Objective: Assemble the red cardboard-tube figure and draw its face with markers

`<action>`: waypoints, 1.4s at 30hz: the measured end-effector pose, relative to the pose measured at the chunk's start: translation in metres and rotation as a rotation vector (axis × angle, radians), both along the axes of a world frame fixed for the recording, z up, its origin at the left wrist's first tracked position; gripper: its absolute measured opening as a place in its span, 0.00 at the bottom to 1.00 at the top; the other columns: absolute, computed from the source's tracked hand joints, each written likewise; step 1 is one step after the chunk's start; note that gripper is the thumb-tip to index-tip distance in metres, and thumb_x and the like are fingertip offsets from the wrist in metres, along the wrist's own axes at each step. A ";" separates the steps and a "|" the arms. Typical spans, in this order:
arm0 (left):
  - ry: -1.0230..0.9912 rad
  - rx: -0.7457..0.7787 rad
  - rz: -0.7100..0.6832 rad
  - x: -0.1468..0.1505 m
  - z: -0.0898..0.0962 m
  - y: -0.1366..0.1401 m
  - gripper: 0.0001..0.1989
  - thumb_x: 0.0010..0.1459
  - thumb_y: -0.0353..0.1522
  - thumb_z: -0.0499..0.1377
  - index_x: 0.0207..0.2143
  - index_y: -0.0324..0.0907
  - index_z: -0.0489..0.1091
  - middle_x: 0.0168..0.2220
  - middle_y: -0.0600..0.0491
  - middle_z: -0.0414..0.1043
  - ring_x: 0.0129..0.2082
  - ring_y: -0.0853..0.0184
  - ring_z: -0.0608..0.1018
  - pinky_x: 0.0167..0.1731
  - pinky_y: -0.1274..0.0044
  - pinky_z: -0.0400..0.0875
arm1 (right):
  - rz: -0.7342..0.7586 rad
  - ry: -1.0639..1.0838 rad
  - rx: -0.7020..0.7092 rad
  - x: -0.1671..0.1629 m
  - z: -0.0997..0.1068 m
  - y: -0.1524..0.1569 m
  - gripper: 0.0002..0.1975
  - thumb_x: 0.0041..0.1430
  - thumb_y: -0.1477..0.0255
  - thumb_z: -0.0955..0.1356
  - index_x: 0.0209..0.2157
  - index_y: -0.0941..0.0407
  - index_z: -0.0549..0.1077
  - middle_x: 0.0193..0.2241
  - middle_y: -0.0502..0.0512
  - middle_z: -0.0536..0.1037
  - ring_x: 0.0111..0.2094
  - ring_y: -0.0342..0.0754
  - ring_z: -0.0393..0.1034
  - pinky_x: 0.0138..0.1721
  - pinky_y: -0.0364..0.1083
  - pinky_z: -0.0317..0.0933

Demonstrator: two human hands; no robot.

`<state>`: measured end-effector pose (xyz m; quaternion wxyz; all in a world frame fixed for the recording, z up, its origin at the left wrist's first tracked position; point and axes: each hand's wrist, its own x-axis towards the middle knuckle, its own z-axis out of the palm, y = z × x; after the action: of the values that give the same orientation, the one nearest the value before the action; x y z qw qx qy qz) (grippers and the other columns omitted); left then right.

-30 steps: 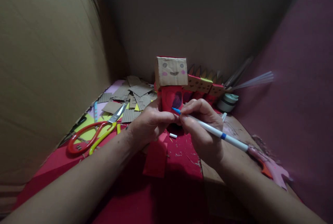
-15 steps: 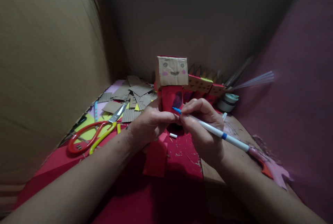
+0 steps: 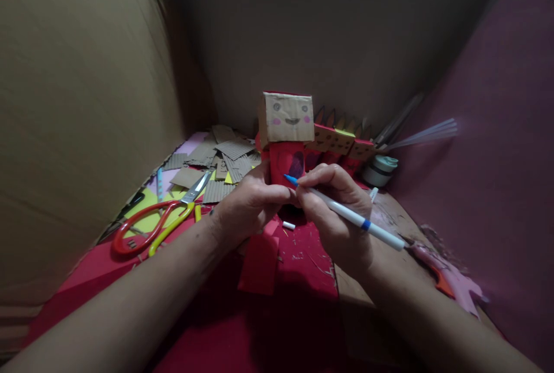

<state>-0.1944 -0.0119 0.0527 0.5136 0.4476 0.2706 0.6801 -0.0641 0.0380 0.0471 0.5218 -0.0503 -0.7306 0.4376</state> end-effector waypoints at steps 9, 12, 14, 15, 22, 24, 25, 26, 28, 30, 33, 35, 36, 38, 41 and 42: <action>-0.069 -0.047 0.040 0.000 0.001 0.000 0.11 0.39 0.22 0.64 0.28 0.41 0.71 0.27 0.57 0.70 0.29 0.70 0.72 0.35 0.76 0.68 | 0.007 0.025 -0.051 0.000 -0.001 0.001 0.09 0.55 0.83 0.67 0.31 0.54 0.72 0.28 0.47 0.70 0.29 0.42 0.66 0.30 0.44 0.57; -0.080 -0.070 0.056 -0.001 0.000 0.000 0.12 0.39 0.22 0.65 0.29 0.41 0.72 0.28 0.57 0.70 0.30 0.69 0.73 0.35 0.76 0.69 | 0.012 0.041 -0.042 -0.001 -0.001 0.001 0.09 0.55 0.82 0.67 0.32 0.54 0.72 0.29 0.47 0.71 0.29 0.42 0.66 0.30 0.44 0.58; -0.062 -0.053 0.075 -0.001 -0.001 0.001 0.13 0.39 0.22 0.64 0.30 0.42 0.72 0.28 0.56 0.71 0.30 0.68 0.73 0.34 0.75 0.69 | 0.007 0.038 -0.029 -0.001 0.000 0.000 0.08 0.56 0.81 0.68 0.32 0.54 0.73 0.29 0.47 0.70 0.29 0.42 0.66 0.30 0.44 0.58; -0.045 -0.031 0.084 0.000 -0.002 0.001 0.13 0.39 0.21 0.63 0.30 0.42 0.72 0.28 0.56 0.71 0.30 0.68 0.73 0.33 0.75 0.70 | 0.000 0.030 -0.021 -0.001 0.000 0.000 0.07 0.56 0.81 0.68 0.32 0.54 0.73 0.28 0.46 0.70 0.29 0.42 0.66 0.30 0.44 0.58; 0.117 0.007 0.164 0.003 -0.002 0.000 0.10 0.45 0.23 0.63 0.33 0.43 0.73 0.26 0.58 0.70 0.24 0.69 0.71 0.24 0.76 0.67 | -0.068 0.006 0.005 -0.001 -0.002 0.003 0.06 0.59 0.79 0.69 0.34 0.52 0.74 0.26 0.45 0.71 0.25 0.40 0.64 0.26 0.42 0.59; 0.131 0.007 0.197 0.003 -0.001 -0.001 0.12 0.45 0.23 0.63 0.34 0.43 0.73 0.27 0.57 0.72 0.27 0.68 0.73 0.27 0.76 0.70 | -0.054 0.001 -0.022 0.001 -0.003 0.003 0.06 0.60 0.77 0.69 0.36 0.51 0.75 0.26 0.45 0.73 0.25 0.41 0.66 0.27 0.42 0.61; 0.125 0.008 0.204 0.003 0.000 -0.001 0.12 0.44 0.23 0.63 0.34 0.42 0.73 0.28 0.57 0.73 0.28 0.68 0.74 0.29 0.76 0.71 | -0.050 0.003 -0.031 0.002 -0.003 0.004 0.06 0.61 0.77 0.69 0.37 0.50 0.75 0.26 0.45 0.74 0.26 0.41 0.67 0.27 0.42 0.62; 0.119 0.006 0.203 0.003 0.000 -0.001 0.12 0.44 0.23 0.63 0.33 0.42 0.72 0.28 0.57 0.73 0.28 0.67 0.74 0.30 0.76 0.71 | -0.044 0.011 -0.030 0.003 -0.002 0.004 0.06 0.61 0.76 0.69 0.37 0.50 0.75 0.27 0.46 0.74 0.26 0.42 0.68 0.28 0.43 0.63; 0.105 -0.012 0.199 0.004 0.001 -0.001 0.12 0.44 0.25 0.64 0.34 0.42 0.72 0.26 0.58 0.72 0.25 0.68 0.73 0.27 0.76 0.70 | -0.027 0.036 -0.002 0.004 0.000 0.004 0.05 0.61 0.76 0.70 0.36 0.51 0.76 0.30 0.48 0.75 0.29 0.42 0.69 0.29 0.43 0.64; 0.082 -0.025 0.201 0.004 0.002 0.000 0.13 0.43 0.25 0.64 0.34 0.43 0.70 0.25 0.59 0.71 0.24 0.69 0.73 0.26 0.76 0.69 | -0.013 0.043 0.016 0.004 0.001 0.004 0.04 0.60 0.76 0.70 0.34 0.52 0.76 0.31 0.49 0.75 0.29 0.43 0.69 0.29 0.43 0.64; 0.063 -0.055 0.208 0.005 0.006 -0.003 0.15 0.41 0.25 0.65 0.34 0.43 0.69 0.24 0.59 0.72 0.23 0.69 0.74 0.26 0.77 0.70 | -0.024 0.021 -0.028 0.004 -0.001 0.005 0.04 0.62 0.74 0.69 0.37 0.52 0.77 0.29 0.48 0.74 0.27 0.42 0.69 0.27 0.43 0.63; 0.102 -0.093 0.215 0.006 0.009 -0.004 0.14 0.42 0.26 0.65 0.33 0.42 0.68 0.22 0.59 0.72 0.21 0.69 0.74 0.24 0.77 0.69 | -0.011 0.033 -0.084 0.003 -0.002 0.006 0.06 0.63 0.74 0.69 0.41 0.51 0.76 0.28 0.47 0.75 0.25 0.41 0.68 0.26 0.42 0.62; 0.129 -0.113 0.215 0.006 0.009 -0.005 0.13 0.42 0.27 0.65 0.33 0.42 0.69 0.21 0.59 0.72 0.20 0.69 0.73 0.23 0.77 0.69 | 0.001 0.041 -0.109 0.002 -0.003 0.006 0.07 0.63 0.75 0.69 0.42 0.50 0.75 0.28 0.47 0.75 0.25 0.41 0.68 0.25 0.41 0.62; 0.147 -0.109 0.199 0.005 0.008 -0.005 0.12 0.44 0.28 0.65 0.33 0.42 0.69 0.19 0.58 0.72 0.20 0.67 0.74 0.23 0.76 0.70 | 0.009 0.041 -0.127 0.002 -0.003 0.007 0.07 0.62 0.75 0.70 0.40 0.50 0.74 0.28 0.46 0.75 0.24 0.40 0.67 0.24 0.40 0.61; 0.153 -0.085 0.182 0.003 0.002 -0.004 0.11 0.47 0.28 0.64 0.35 0.42 0.69 0.22 0.57 0.74 0.22 0.65 0.76 0.23 0.75 0.72 | -0.027 0.011 -0.095 0.003 0.000 0.007 0.05 0.60 0.77 0.70 0.35 0.52 0.73 0.26 0.46 0.74 0.24 0.40 0.66 0.23 0.40 0.60; 0.166 -0.085 0.186 0.001 0.001 -0.003 0.11 0.48 0.28 0.64 0.35 0.42 0.69 0.23 0.57 0.74 0.22 0.65 0.77 0.23 0.74 0.72 | -0.032 0.009 -0.082 0.003 0.001 0.007 0.05 0.60 0.77 0.70 0.35 0.53 0.73 0.26 0.46 0.73 0.24 0.40 0.66 0.23 0.40 0.60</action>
<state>-0.1929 -0.0151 0.0532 0.4426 0.4532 0.3810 0.6734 -0.0614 0.0447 0.0483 0.5294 -0.0811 -0.7089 0.4590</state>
